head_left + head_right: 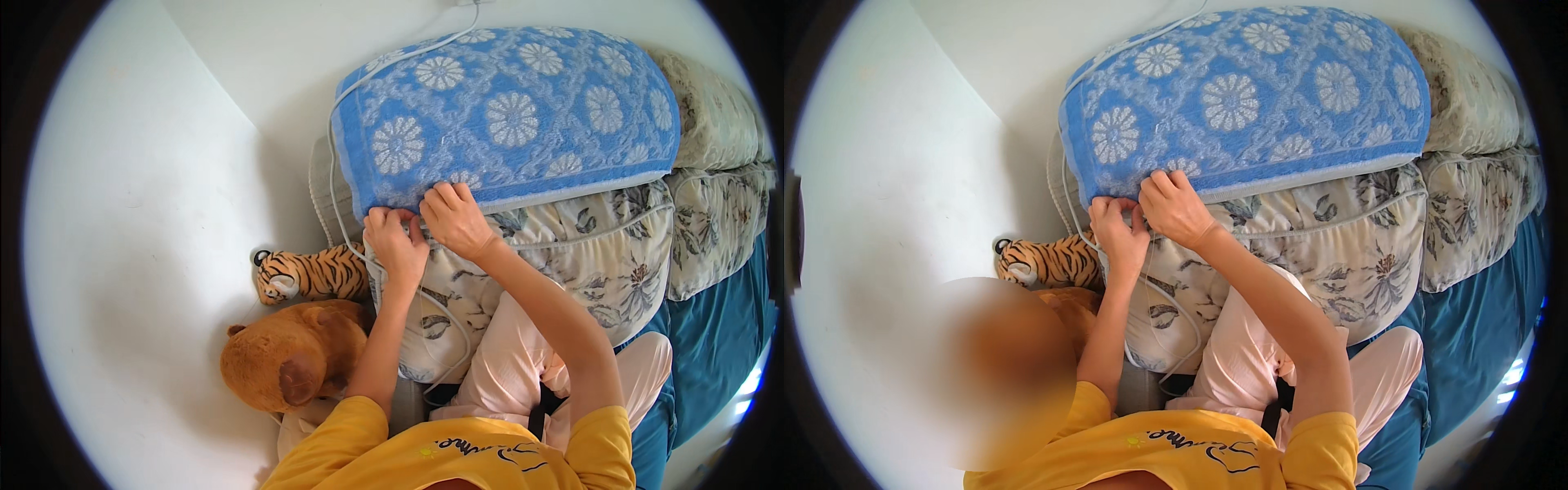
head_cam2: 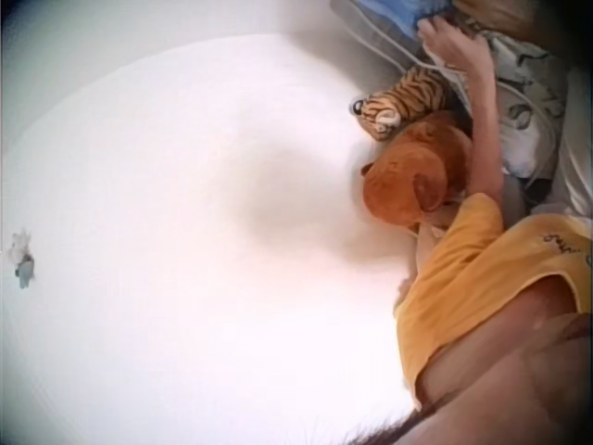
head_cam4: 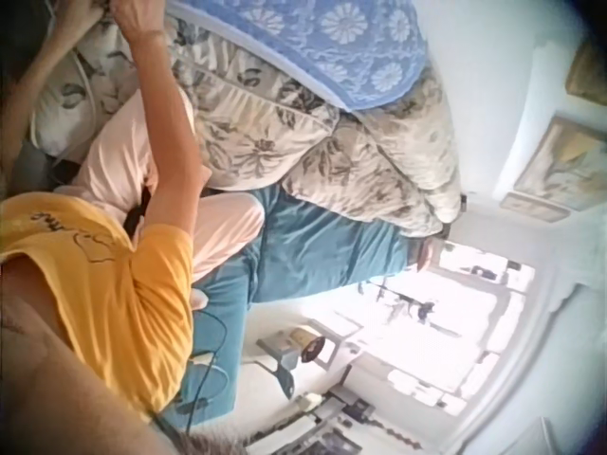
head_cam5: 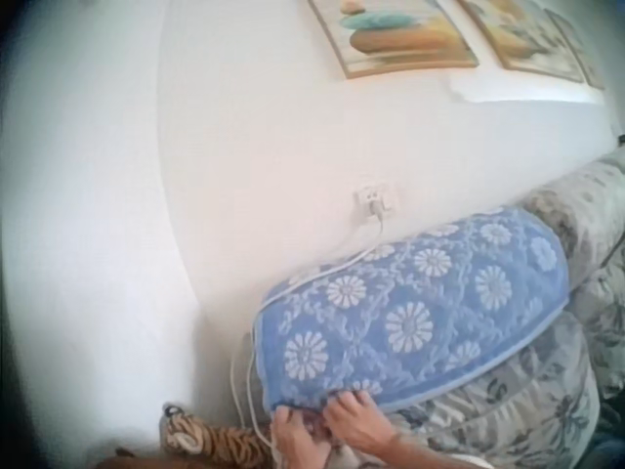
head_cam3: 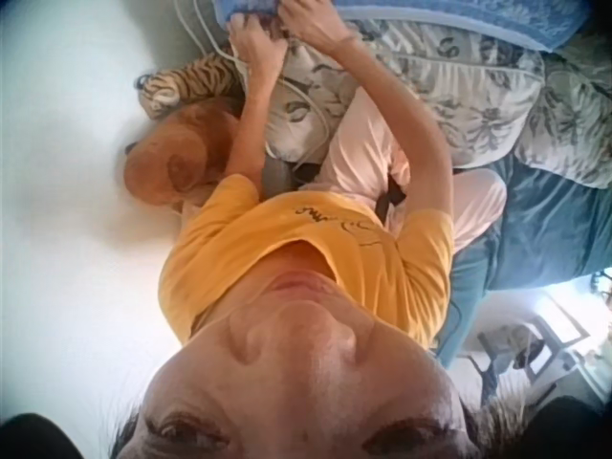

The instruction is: The person sits on the floor and sews a blue floral pillowcase onto a pillow by hand using a needle and thread. They repeatedly insert the needle and pull the thread through the fabric to secure the cover.

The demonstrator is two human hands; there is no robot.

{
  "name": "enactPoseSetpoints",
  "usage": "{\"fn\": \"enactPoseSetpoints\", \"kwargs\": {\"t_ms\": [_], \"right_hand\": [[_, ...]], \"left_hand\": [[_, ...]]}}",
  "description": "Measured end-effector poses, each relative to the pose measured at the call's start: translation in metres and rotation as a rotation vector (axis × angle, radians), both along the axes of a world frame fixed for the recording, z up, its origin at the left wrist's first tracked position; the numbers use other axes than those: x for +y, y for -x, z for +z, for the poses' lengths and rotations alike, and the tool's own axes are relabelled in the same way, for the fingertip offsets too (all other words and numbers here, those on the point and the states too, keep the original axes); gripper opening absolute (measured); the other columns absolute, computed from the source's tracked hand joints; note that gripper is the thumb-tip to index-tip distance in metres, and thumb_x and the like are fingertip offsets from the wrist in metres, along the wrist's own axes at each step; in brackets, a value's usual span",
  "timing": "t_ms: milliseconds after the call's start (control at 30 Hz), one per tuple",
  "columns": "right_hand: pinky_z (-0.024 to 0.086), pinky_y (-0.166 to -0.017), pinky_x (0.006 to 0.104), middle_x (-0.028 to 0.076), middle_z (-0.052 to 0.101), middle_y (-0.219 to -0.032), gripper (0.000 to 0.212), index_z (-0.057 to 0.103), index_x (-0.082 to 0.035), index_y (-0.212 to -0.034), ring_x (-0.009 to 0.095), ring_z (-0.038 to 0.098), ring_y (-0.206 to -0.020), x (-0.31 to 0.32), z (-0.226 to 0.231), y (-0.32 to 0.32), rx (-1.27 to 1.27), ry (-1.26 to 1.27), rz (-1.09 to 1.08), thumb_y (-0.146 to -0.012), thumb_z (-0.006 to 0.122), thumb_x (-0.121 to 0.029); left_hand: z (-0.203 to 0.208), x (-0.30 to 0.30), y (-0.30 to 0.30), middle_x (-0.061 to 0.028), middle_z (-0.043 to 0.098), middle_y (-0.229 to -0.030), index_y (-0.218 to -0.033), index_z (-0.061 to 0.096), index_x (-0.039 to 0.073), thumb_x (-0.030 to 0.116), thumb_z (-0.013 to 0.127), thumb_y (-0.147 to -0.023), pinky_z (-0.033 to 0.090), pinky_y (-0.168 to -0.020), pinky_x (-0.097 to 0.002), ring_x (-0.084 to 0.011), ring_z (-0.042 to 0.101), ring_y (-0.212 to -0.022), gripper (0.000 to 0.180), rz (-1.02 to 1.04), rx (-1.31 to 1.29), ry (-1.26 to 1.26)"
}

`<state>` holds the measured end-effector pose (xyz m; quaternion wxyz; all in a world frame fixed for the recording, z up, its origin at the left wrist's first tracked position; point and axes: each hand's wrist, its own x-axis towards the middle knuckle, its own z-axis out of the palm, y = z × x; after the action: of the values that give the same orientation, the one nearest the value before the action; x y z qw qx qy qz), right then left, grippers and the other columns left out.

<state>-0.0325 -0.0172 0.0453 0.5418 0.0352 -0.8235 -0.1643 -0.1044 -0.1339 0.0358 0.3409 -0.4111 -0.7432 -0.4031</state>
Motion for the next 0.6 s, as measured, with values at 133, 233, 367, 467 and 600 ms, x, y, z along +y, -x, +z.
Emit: {"fn": "enactPoseSetpoints", "kwargs": {"t_ms": [133, 233, 367, 467, 600], "right_hand": [[0.038, -0.072, 0.0347, 0.008, 0.048, -0.083, 0.011, 0.058, -0.004, -0.075, 0.024, 0.046, -0.088, 0.005, -0.003, 0.005, -0.012, 0.038, 0.078, -0.067, 0.060, -0.011], [0.039, -0.073, 0.0344, 0.007, 0.049, -0.084, 0.011, 0.058, -0.004, -0.077, 0.024, 0.046, -0.088, 0.008, 0.001, 0.002, -0.069, 0.081, 0.127, -0.069, 0.059, -0.011], [0.039, -0.080, 0.0337, 0.007, 0.052, -0.089, 0.010, 0.059, -0.004, -0.080, 0.024, 0.047, -0.092, 0.002, 0.009, -0.019, -0.147, 0.189, 0.169, -0.072, 0.058, -0.009], [0.041, -0.080, 0.0348, 0.007, 0.054, -0.093, 0.014, 0.061, -0.004, -0.084, 0.026, 0.049, -0.095, 0.000, 0.009, -0.047, -0.098, 0.308, 0.154, -0.071, 0.059, -0.003], [0.044, -0.078, 0.0384, 0.007, 0.056, -0.090, 0.028, 0.066, -0.004, -0.091, 0.027, 0.051, -0.089, 0.004, 0.002, -0.066, 0.037, 0.358, 0.098, -0.065, 0.061, 0.004]], "left_hand": [[-0.004, 0.009, -0.002, -0.0095, 0.048, -0.089, -0.077, 0.060, 0.002, 0.000, 0.067, -0.074, 0.037, -0.076, -0.0410, -0.0310, 0.048, -0.089, 0.008, 0.011, 0.026, -0.063], [-0.006, 0.013, -0.003, -0.0094, 0.048, -0.088, -0.076, 0.059, 0.002, -0.001, 0.066, -0.074, 0.036, -0.077, -0.0417, -0.0319, 0.047, -0.088, 0.008, 0.030, 0.036, -0.068], [-0.006, 0.005, 0.000, -0.0092, 0.047, -0.086, -0.074, 0.058, 0.002, -0.002, 0.067, -0.075, 0.035, -0.076, -0.0416, -0.0310, 0.046, -0.087, 0.010, -0.006, 0.074, -0.060], [-0.007, 0.005, 0.006, -0.0100, 0.045, -0.084, -0.072, 0.055, 0.001, -0.004, 0.067, -0.076, 0.035, -0.073, -0.0411, -0.0296, 0.044, -0.084, 0.013, -0.082, 0.132, -0.082], [-0.005, 0.001, 0.010, -0.0102, 0.043, -0.082, -0.070, 0.052, 0.000, -0.008, 0.067, -0.074, 0.035, -0.070, -0.0405, -0.0291, 0.042, -0.081, 0.017, -0.127, 0.167, -0.083]]}}
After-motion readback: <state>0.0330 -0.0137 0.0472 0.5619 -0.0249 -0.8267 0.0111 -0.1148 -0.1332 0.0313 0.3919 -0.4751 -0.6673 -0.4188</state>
